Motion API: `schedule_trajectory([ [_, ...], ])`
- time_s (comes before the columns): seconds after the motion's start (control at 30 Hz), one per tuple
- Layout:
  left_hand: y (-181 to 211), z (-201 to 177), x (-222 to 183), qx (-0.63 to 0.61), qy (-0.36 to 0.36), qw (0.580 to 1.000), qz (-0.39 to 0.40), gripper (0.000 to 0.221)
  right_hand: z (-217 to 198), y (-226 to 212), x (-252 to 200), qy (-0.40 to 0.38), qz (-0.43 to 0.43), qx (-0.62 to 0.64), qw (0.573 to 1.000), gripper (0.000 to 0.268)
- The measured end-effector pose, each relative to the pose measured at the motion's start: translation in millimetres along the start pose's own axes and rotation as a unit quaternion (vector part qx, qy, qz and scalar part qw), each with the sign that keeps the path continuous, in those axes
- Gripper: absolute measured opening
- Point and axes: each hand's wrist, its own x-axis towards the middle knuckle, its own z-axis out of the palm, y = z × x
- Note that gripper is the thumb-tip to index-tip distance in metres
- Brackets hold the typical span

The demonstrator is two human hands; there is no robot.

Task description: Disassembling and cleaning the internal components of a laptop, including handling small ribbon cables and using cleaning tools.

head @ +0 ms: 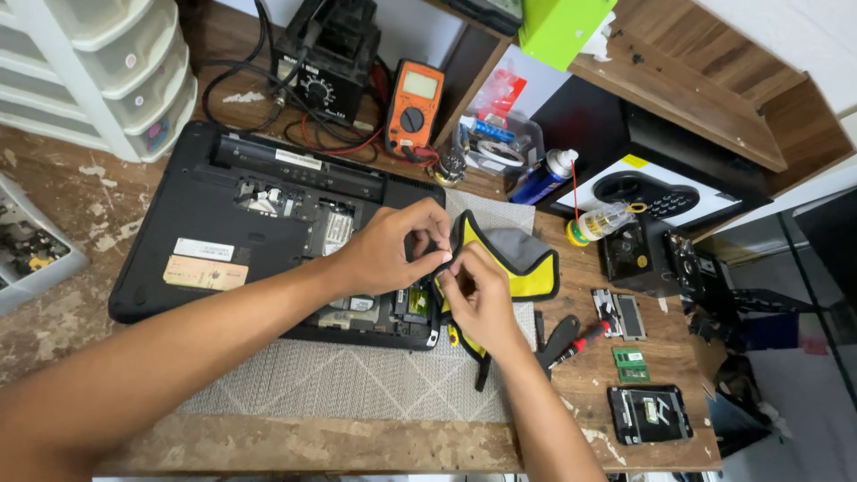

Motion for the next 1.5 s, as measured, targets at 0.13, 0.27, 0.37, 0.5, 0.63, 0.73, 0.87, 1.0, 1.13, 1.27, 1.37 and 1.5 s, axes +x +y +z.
schedule_trajectory([
  [0.13,0,1,-1,0.0,-0.004,1.0,0.001,0.026,-6,-14,1,-0.083,0.046,-0.064,0.993,0.019],
  [0.27,1,1,-1,0.01,0.008,1.0,0.009,0.024,-5,-13,-2,-0.094,0.051,-0.099,0.989,0.023],
  [0.37,4,0,-1,0.015,0.016,1.0,0.01,0.024,-1,-14,-4,-0.098,0.088,-0.116,0.984,0.021],
  [0.5,5,-1,0,0.029,0.01,0.999,0.021,0.025,6,-20,-6,-0.127,0.142,-0.227,0.955,0.013],
  [0.63,8,-4,3,0.048,-0.006,0.999,0.022,0.021,13,-26,-9,-0.126,0.099,-0.315,0.936,0.015],
  [0.73,6,-6,4,0.068,-0.011,0.997,0.021,0.019,12,-24,-8,-0.135,0.055,-0.324,0.935,0.011],
  [0.87,7,-6,5,0.063,-0.003,0.998,0.02,0.017,14,-12,-13,-0.119,0.047,-0.261,0.957,0.011],
  [1.0,6,-4,4,0.045,-0.001,0.999,0.019,0.015,6,-15,-6,-0.054,0.063,-0.143,0.986,0.005],
  [1.13,7,-3,2,0.049,-0.009,0.999,0.011,0.016,7,-8,-9,-0.073,0.071,-0.135,0.986,0.008],
  [1.27,6,-3,1,0.061,-0.002,0.998,0.021,0.014,3,-16,-5,-0.075,0.062,-0.14,0.985,0.011],
  [1.37,7,-2,3,0.059,-0.002,0.998,0.023,0.014,2,-7,-5,-0.01,0.047,-0.074,0.996,0.009],
  [1.5,10,-1,2,0.046,-0.005,0.999,0.024,0.012,6,3,-8,0.055,0.036,-0.001,0.998,0.016],
])
